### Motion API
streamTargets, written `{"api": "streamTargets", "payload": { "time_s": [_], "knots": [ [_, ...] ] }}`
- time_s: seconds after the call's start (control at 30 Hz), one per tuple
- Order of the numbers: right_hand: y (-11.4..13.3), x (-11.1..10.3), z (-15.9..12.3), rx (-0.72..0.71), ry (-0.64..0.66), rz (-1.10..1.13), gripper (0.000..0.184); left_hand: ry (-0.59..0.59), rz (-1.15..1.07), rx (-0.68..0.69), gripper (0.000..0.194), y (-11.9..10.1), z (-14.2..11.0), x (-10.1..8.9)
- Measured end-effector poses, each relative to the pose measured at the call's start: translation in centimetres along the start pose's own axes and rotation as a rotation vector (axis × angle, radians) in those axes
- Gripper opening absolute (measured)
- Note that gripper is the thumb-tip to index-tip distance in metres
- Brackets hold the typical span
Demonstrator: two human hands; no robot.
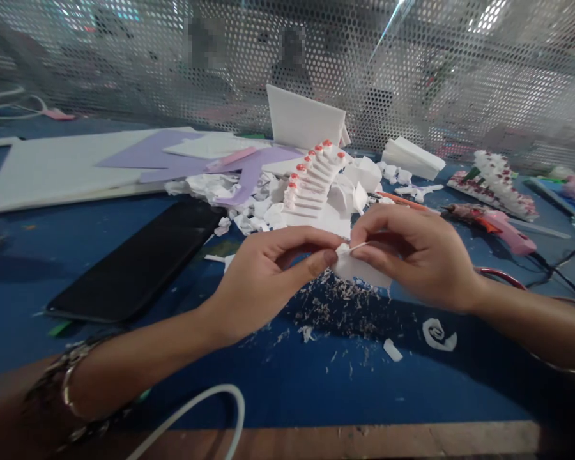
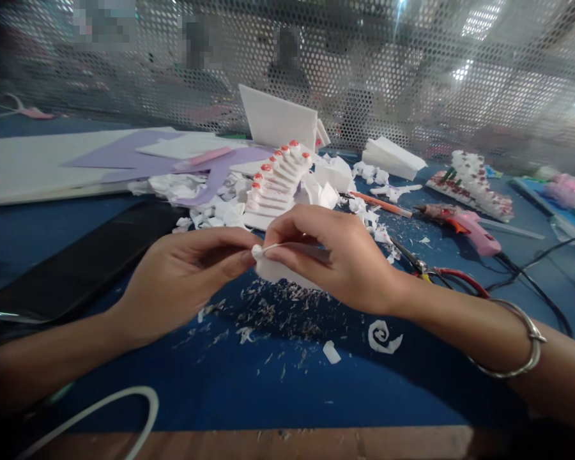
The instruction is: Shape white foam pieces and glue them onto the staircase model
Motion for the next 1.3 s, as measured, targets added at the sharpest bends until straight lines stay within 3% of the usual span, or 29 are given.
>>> {"api": "streamTargets", "payload": {
  "time_s": [0.27, 0.5, 0.87, 1.03, 1.17, 1.3],
  "knots": [
    [0.0, 0.9, -0.2, 0.003, -0.092, 0.068, 0.005, -0.038, -0.123, -0.109, 0.007, 0.5, -0.4, 0.6],
    [-0.4, 1.4, -0.5, -0.174, -0.145, -0.034, 0.002, -0.072, -0.089, -0.120, 0.008, 0.5, -0.9, 1.1],
    [-0.5, 1.5, -0.6, -0.084, -0.085, 0.156, 0.008, -0.028, 0.152, 0.034, 0.010, -0.1, -1.3, 0.7],
    [-0.6, 1.7, -0.6, 0.016, -0.054, 0.318, 0.008, -0.018, 0.112, 0.042, 0.011, 0.0, -1.1, 0.8],
    [-0.6, 1.1, -0.5, -0.002, -0.052, 0.197, 0.019, 0.016, 0.011, -0.049, 0.008, 0.2, -0.7, 0.8],
    [-0.4, 0.3, -0.2, -0.176, 0.009, -0.033, 0.020, 0.017, -0.025, -0.100, 0.006, 0.5, -0.2, 0.4]
  ]
}}
Point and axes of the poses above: each hand's wrist, its own z-axis towards the middle knuckle, its own x-axis out of the palm, y = z × x, the point moved 2 cm from there along z, towards the middle knuckle, and after that the axes turned 7 degrees about -z, right-handed, at the moved point
